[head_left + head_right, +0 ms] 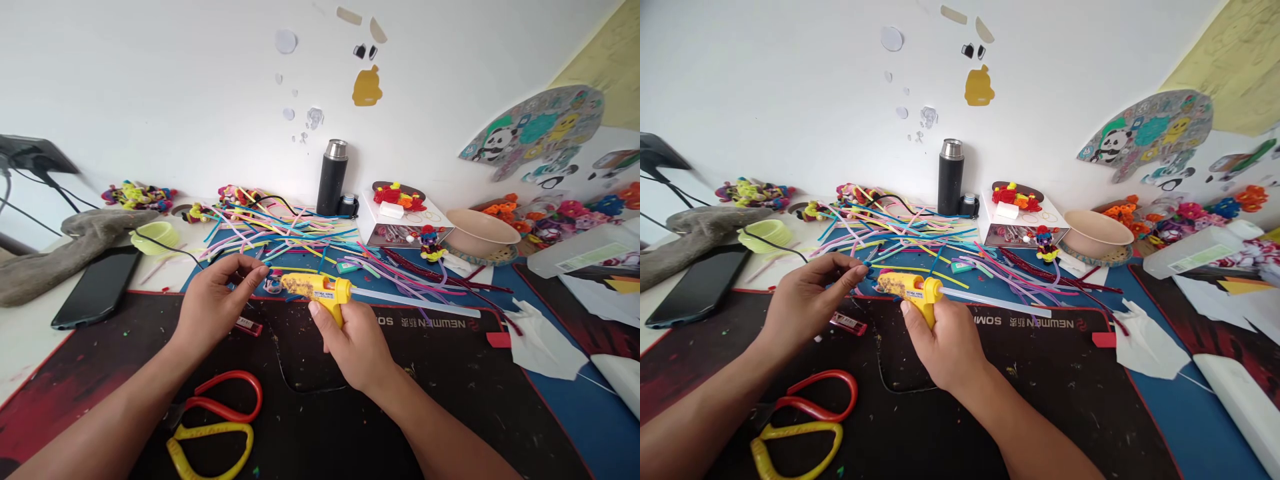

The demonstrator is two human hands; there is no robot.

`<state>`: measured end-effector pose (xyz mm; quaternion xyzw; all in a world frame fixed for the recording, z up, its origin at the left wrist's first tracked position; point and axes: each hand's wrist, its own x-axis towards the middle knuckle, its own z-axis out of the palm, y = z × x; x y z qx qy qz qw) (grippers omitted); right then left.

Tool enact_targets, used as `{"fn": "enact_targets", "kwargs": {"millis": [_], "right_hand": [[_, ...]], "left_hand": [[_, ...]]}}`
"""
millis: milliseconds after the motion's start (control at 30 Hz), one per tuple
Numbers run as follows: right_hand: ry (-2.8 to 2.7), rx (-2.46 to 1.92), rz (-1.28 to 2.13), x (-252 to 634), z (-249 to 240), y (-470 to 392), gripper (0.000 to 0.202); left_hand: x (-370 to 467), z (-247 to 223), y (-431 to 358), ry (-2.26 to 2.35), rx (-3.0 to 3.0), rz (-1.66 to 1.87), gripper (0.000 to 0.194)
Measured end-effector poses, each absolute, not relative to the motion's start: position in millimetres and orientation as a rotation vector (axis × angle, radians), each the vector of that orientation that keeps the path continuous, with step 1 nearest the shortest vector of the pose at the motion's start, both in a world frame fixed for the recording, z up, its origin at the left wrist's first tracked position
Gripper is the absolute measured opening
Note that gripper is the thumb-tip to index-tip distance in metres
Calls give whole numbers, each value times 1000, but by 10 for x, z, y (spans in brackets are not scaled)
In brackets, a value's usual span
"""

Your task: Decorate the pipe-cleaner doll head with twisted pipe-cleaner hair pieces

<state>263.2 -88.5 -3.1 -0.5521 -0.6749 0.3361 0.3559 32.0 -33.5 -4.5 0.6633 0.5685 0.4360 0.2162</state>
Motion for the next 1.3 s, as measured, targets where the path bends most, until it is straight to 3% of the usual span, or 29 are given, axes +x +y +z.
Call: {"fn": "enact_targets", "kwargs": {"millis": [1300], "right_hand": [[-1746,-1431,848,2633,-21,-885,52]], "left_hand": [[296,-23,-364,1615,2161,1265,19]]}}
